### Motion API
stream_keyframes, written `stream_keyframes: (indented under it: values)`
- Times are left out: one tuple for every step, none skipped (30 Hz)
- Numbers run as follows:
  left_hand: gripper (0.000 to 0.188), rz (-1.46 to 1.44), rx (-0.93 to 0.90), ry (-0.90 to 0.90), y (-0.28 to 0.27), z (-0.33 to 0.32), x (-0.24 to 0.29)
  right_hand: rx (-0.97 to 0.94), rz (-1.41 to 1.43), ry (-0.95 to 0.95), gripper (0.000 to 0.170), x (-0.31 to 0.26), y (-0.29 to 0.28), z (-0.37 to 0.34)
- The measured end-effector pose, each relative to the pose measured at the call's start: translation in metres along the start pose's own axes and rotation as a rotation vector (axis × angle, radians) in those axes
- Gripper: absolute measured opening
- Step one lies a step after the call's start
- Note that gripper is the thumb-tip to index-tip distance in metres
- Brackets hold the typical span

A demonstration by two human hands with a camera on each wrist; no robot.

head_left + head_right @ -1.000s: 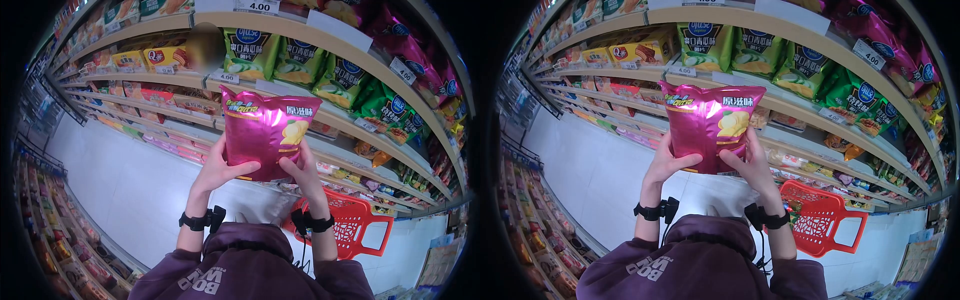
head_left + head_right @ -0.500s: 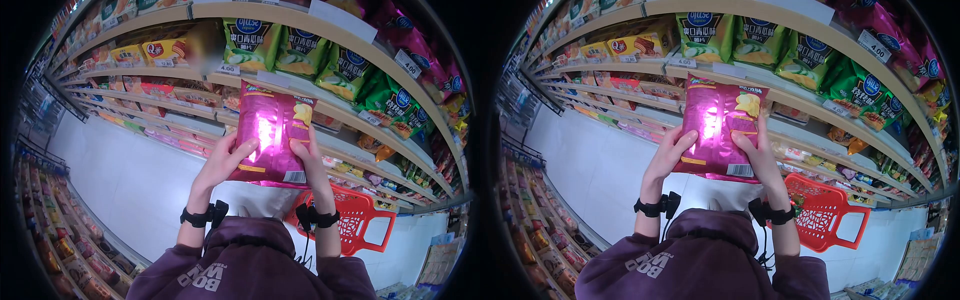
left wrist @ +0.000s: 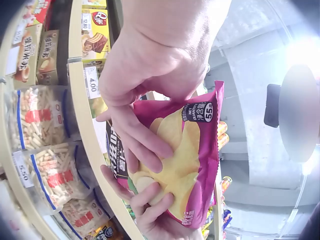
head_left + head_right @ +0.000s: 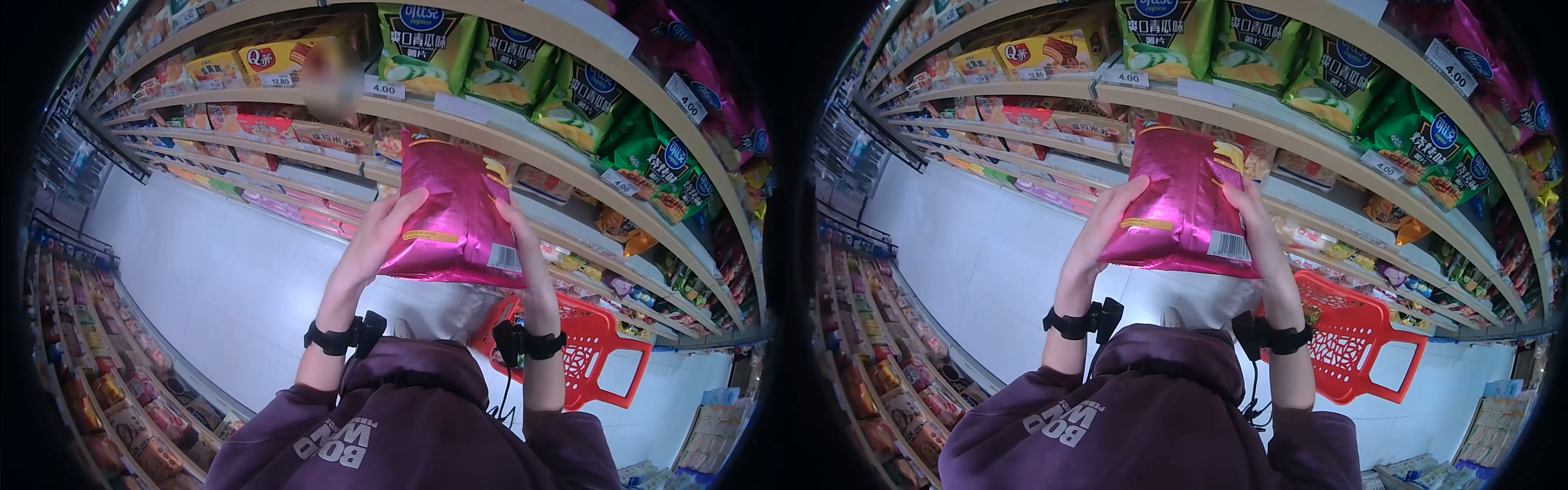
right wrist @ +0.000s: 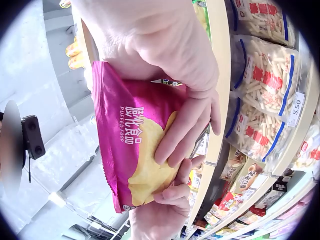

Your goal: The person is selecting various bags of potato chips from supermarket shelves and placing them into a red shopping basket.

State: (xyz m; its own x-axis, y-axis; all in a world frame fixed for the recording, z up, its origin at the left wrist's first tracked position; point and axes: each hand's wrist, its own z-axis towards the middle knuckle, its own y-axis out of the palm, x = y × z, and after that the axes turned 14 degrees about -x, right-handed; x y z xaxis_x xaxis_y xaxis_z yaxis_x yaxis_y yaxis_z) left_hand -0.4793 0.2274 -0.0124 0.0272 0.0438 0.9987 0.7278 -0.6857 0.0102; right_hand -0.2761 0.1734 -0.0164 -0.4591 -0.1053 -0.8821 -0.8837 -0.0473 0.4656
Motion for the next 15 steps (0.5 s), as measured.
stream_keyframes:
  values:
    - [0.038,0.01,-0.009,0.007,-0.001,0.0,-0.002,-0.006,-0.009,0.0,0.059,-0.001,0.001,0.0]
    - [0.038,-0.003,-0.009,0.023,-0.001,0.001,-0.003,-0.013,-0.017,0.001,0.059,-0.001,0.001,-0.001]
    - [0.037,-0.044,-0.007,0.02,-0.001,0.002,-0.004,-0.019,-0.025,0.002,0.058,-0.002,0.002,-0.001]
    - [0.037,-0.085,-0.006,0.017,-0.001,0.003,-0.005,-0.027,-0.023,0.003,0.058,-0.002,0.002,-0.002]
    - [0.037,-0.156,-0.004,-0.005,-0.003,0.006,-0.007,-0.034,-0.021,0.004,0.057,-0.002,0.003,-0.003]
    - [0.037,-0.227,-0.002,-0.027,-0.003,0.008,-0.008,-0.041,-0.019,0.004,0.057,-0.002,0.003,-0.003]
    - [0.037,-0.236,0.016,0.014,-0.002,0.01,-0.011,-0.038,-0.023,0.007,0.056,-0.003,0.003,-0.003]
    - [0.038,-0.245,0.033,0.054,0.0,0.011,-0.013,-0.035,-0.027,0.01,0.055,-0.003,0.003,-0.003]
    - [0.041,-0.254,0.051,0.094,0.002,0.011,-0.014,-0.032,-0.03,0.013,0.055,-0.003,0.003,-0.003]
    - [0.041,-0.232,0.061,0.105,0.003,0.01,-0.013,-0.04,-0.046,0.007,0.055,-0.003,0.002,-0.003]
    - [0.041,-0.21,0.071,0.116,0.004,0.009,-0.012,-0.047,-0.062,0.001,0.054,-0.002,0.0,-0.002]
    - [0.041,-0.188,0.08,0.126,0.004,0.008,-0.011,-0.055,-0.078,-0.005,0.054,-0.002,-0.001,-0.002]
    - [0.042,-0.18,0.08,0.129,0.005,0.008,-0.01,-0.05,-0.074,-0.002,0.054,-0.002,-0.001,-0.003]
    - [0.042,-0.172,0.08,0.132,0.005,0.007,-0.009,-0.045,-0.07,0.001,0.053,-0.002,0.001,-0.003]
    - [0.042,-0.163,0.08,0.135,0.006,0.007,-0.009,-0.041,-0.066,0.004,0.053,-0.002,0.001,-0.003]
